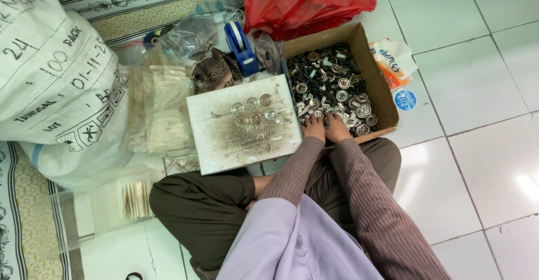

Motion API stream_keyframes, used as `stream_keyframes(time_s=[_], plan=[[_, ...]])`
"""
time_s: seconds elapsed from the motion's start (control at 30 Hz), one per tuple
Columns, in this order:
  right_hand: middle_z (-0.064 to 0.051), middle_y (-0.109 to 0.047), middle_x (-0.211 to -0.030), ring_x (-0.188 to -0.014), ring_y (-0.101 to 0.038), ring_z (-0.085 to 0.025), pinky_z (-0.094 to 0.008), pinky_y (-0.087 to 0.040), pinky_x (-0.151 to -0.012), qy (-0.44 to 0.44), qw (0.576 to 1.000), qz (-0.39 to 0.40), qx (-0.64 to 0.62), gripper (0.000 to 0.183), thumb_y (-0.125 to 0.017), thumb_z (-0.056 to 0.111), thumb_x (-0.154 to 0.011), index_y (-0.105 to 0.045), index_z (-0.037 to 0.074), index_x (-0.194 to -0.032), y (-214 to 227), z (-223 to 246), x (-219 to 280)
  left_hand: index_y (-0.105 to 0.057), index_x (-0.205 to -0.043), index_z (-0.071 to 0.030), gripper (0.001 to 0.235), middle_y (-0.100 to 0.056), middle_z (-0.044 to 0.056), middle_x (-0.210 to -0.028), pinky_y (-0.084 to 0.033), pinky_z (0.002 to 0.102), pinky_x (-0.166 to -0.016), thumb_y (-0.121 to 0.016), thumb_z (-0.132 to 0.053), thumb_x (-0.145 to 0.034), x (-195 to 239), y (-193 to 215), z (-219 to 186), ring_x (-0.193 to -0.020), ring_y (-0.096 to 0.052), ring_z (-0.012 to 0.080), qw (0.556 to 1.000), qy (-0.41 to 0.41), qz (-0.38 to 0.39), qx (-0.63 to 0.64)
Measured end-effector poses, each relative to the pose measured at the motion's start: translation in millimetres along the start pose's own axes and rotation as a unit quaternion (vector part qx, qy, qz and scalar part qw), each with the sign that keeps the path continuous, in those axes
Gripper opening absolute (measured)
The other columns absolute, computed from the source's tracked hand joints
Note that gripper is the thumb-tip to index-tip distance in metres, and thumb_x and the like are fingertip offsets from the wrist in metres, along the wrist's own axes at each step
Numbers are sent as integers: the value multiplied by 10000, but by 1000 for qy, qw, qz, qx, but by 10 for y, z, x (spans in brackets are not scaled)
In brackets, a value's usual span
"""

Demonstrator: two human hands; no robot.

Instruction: The person places small circular items into small plastic bags, then places the bags into a cardboard box.

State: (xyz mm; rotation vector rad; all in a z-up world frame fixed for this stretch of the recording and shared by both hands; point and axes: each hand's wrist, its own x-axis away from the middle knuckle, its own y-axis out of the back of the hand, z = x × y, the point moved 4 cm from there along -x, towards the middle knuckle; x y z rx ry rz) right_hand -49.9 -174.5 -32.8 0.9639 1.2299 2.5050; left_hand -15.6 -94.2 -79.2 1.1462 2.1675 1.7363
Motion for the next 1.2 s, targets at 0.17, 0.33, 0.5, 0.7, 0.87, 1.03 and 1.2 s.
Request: stream_keyframes(time_s=[0.17, 0.33, 0.5, 0.7, 0.87, 1.03, 1.2], plan=[[-370, -549, -1319, -1214, -591, -541, -588, -530, -992, 6, 1000, -3, 19, 631, -669, 403, -937, -569, -26, -1389, -229, -269, -242, -558, -1350, -22, 519, -499, 250, -1371, -443, 528, -985, -722, -87, -862, -261, -428, 75, -1287, -493, 406, 1000, -1, -14, -5], [-329, -669, -1152, -1097, -674, -494, -554, -573, -914, 15, 1000, 11, 22, 491, -666, 347, -915, -705, -25, -1234, -175, -192, -136, -580, -1283, 1, 559, -563, 269, -1243, -427, 539, -940, -746, -124, -765, -123, -234, 53, -1203, -527, 430, 1000, -7, -6, 1], [-378, -690, -1152, -1073, -684, -512, -563, -581, -881, 27, 999, 44, 10, 444, -561, 183, -967, -666, -110, -1283, -59, -31, 3, -558, -1303, -6, 671, -604, 263, -1208, -412, 524, -920, -749, -199, -690, 6, 10, 10, -1163, -550, 428, 999, -16, 26, -9], [-363, -672, -1188, -1106, -666, -505, -585, -574, -892, 44, 994, -22, -97, 427, -569, 227, -1030, -646, -97, -1297, 23, -57, -59, -462, -1329, 29, 552, -550, 281, -1198, -538, 534, -889, -663, 1, -816, 209, 501, -2, -1119, -588, 461, 979, 23, -31, 198], [-206, -710, -1105, -989, -674, -314, -431, -587, -788, 22, 930, -79, -359, 432, -705, 366, -1024, -693, -5, -1243, 284, 17, 151, -414, -1478, 4, 508, -458, 297, -1385, -547, 516, -1019, -509, -112, -992, 301, 883, 13, -1291, -542, 468, 936, 22, -71, 345], [-34, -687, -1004, -876, -681, -124, -279, -606, -741, 6, 858, -58, -511, 326, -730, 295, -996, -682, 37, -1190, 333, 54, 220, -637, -1261, 19, 362, -678, 260, -1152, -589, 466, -913, -507, -241, -1045, 43, 475, 70, -1086, -688, 404, 924, -3, -92, 372], [35, -652, -898, -820, -657, -81, -232, -605, -707, 8, 830, -68, -553, 97, -734, 207, -965, -702, 119, -990, 319, -13, 195, -681, -1186, -7, 294, -727, 196, -1071, -604, 372, -844, -560, -226, -1032, 125, 619, 71, -1023, -720, 314, 876, 12, -125, 466]])
